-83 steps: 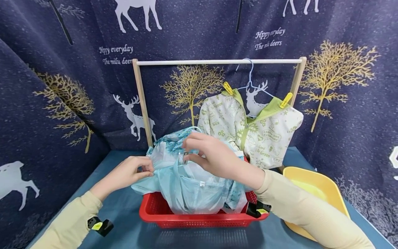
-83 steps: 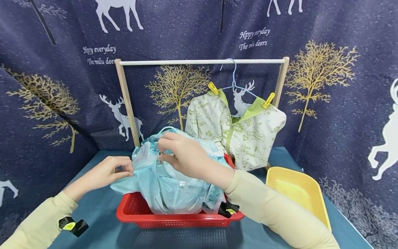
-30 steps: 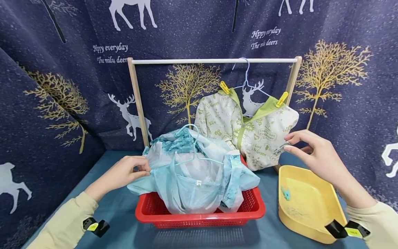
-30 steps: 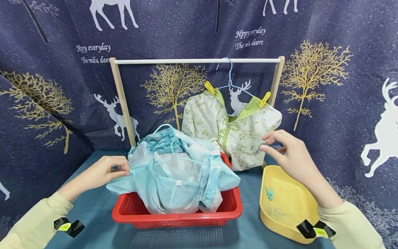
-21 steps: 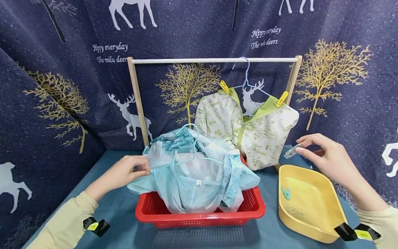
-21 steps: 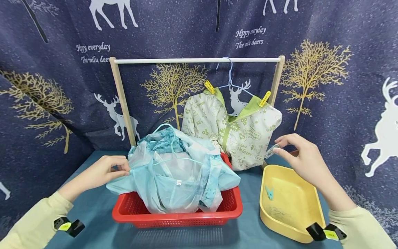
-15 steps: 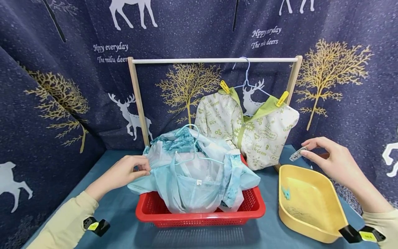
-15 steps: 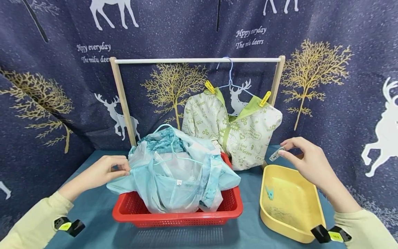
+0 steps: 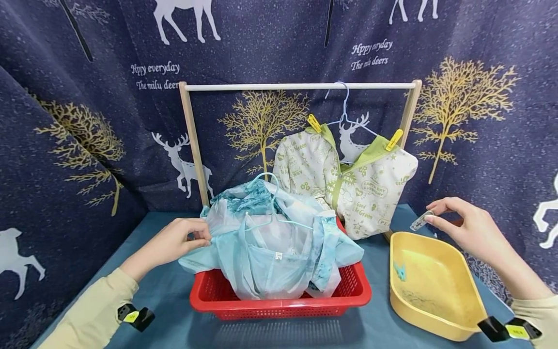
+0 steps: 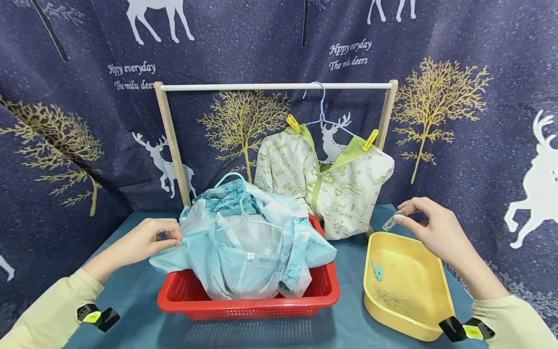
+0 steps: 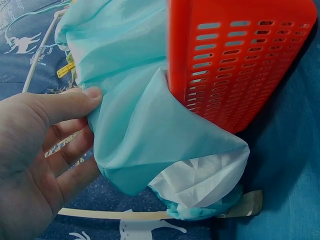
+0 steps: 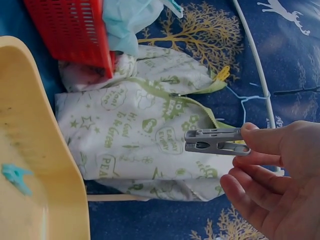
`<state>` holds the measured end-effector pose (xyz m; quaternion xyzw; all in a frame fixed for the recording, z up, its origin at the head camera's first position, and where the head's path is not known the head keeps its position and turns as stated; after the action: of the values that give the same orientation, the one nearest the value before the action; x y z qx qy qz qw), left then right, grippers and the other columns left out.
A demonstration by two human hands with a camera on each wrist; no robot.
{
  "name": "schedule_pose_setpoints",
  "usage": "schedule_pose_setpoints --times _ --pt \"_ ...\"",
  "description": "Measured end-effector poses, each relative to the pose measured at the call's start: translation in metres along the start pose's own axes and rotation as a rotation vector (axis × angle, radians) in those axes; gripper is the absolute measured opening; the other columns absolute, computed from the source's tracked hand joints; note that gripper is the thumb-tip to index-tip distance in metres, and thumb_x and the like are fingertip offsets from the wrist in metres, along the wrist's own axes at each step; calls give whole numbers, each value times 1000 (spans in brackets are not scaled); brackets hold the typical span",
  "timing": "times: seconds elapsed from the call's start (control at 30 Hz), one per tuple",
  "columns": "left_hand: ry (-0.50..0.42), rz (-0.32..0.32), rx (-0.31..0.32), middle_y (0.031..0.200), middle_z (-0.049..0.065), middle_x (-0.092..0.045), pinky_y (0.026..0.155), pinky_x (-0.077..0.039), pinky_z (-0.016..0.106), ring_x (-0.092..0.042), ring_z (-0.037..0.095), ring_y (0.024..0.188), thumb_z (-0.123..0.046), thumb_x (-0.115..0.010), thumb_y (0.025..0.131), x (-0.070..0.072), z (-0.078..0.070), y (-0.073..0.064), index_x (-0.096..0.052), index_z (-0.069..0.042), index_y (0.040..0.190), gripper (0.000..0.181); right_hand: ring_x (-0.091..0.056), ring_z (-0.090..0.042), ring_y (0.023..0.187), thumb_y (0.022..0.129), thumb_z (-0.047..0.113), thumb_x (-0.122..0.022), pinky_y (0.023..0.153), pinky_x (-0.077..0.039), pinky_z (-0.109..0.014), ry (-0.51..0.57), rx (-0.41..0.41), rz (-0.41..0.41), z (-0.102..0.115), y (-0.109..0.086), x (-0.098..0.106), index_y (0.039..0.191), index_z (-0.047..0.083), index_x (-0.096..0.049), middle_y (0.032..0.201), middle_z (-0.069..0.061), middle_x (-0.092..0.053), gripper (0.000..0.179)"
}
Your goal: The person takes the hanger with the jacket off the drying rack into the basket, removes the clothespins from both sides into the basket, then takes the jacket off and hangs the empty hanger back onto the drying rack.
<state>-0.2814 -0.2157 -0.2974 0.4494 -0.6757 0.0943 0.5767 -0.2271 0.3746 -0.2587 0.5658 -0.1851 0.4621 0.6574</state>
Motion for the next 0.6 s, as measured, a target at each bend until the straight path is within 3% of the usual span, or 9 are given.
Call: schedule_pose_setpoints --times 0.13,0.3,0.4,0.47,0.53,0.6 --pt "2 -1 0 76 -15 -61 66 -50 22 -54 -3 72 -11 -75 85 0 0 0 -63 -26 77 21 -43 21 86 92 27 -71 60 -46 -14 -2 -5 6 -1 -1 1 92 18 -69 111 -17 -68 10" --pt "1 -7 3 75 -15 -61 66 -50 22 -54 -3 71 -10 -76 84 -1 0 0 -63 -26 77 21 -31 32 83 92 29 -71 59 -45 -14 1 -9 0 -3 -2 2 92 17 -69 112 -18 -68 12" --pt "0 -10 4 75 -15 -60 66 -50 22 -54 -4 72 -10 -76 84 -1 0 0 -63 -26 77 22 -38 28 78 92 31 -70 58 -45 -16 -1 -30 9 -4 -3 3 97 15 -69 111 -20 -69 18" --pt "-1 -12 5 75 -16 -60 66 -49 21 -54 -4 72 -11 -76 84 -1 0 -1 -63 -26 77 22 -54 15 79 93 35 -69 60 -49 -23 -1 -56 35 -5 -2 2 108 12 -68 112 -22 -68 28" --pt "-3 -14 5 75 -16 -61 66 -49 21 -54 -4 72 -11 -76 84 -1 0 -1 -63 -26 77 22 -67 -10 87 94 39 -66 67 -54 -36 -3 -89 73 -5 -2 2 123 8 -62 116 -25 -66 43" --pt "-6 -19 3 76 -16 -61 66 -49 21 -54 -4 72 -11 -76 84 -1 0 -1 -64 -26 77 21 -66 -34 100 96 42 -62 75 -54 -50 3 -113 111 -4 -1 1 135 3 -54 121 -29 -63 55"
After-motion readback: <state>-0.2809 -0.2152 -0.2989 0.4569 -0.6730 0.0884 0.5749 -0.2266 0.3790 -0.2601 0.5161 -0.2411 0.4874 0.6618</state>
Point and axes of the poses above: each hand's wrist, its own y-axis towards the middle knuckle, its own x-axis out of the back of the hand, z = x × y, the point moved 1 cm from there along y, towards the middle knuckle
